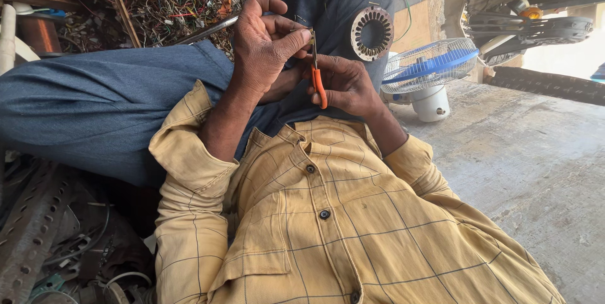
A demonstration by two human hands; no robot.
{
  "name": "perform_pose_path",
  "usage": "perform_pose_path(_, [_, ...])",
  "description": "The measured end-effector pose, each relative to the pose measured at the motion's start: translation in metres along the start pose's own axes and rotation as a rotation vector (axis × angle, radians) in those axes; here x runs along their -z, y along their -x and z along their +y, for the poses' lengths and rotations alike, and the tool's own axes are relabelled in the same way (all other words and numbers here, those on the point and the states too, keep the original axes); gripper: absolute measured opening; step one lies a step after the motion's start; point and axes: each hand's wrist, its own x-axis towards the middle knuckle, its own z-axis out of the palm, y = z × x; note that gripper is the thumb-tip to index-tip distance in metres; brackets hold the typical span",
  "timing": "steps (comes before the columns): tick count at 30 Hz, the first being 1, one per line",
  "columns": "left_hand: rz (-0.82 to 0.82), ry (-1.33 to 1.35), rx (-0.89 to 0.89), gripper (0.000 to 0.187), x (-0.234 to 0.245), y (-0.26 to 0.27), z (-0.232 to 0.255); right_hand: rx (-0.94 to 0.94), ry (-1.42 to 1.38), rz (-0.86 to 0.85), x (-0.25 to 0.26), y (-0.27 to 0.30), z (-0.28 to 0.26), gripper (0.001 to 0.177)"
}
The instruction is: The person sits on the floor and uses orange-handled scissors to cut small pieces of yellow insulating tape. They wrap the tape around copper windings on a circular motor stator held in their lap, repeating the cut-and-wrap cycle multiple times.
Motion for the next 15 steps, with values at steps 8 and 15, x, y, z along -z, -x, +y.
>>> perform_pose_path(8, [-0.016,0.029,0.004,0.042,0.000,0.001,-0.001,-0.025,-0.034,0.031,-0.001,0.003,0.002,0.060])
perform_pose_path(15, [-0.016,0.035,0.031,0.043,-0.002,0.003,-0.003,-0.019,-0.017,0.069,0.003,0.004,0.010,0.061])
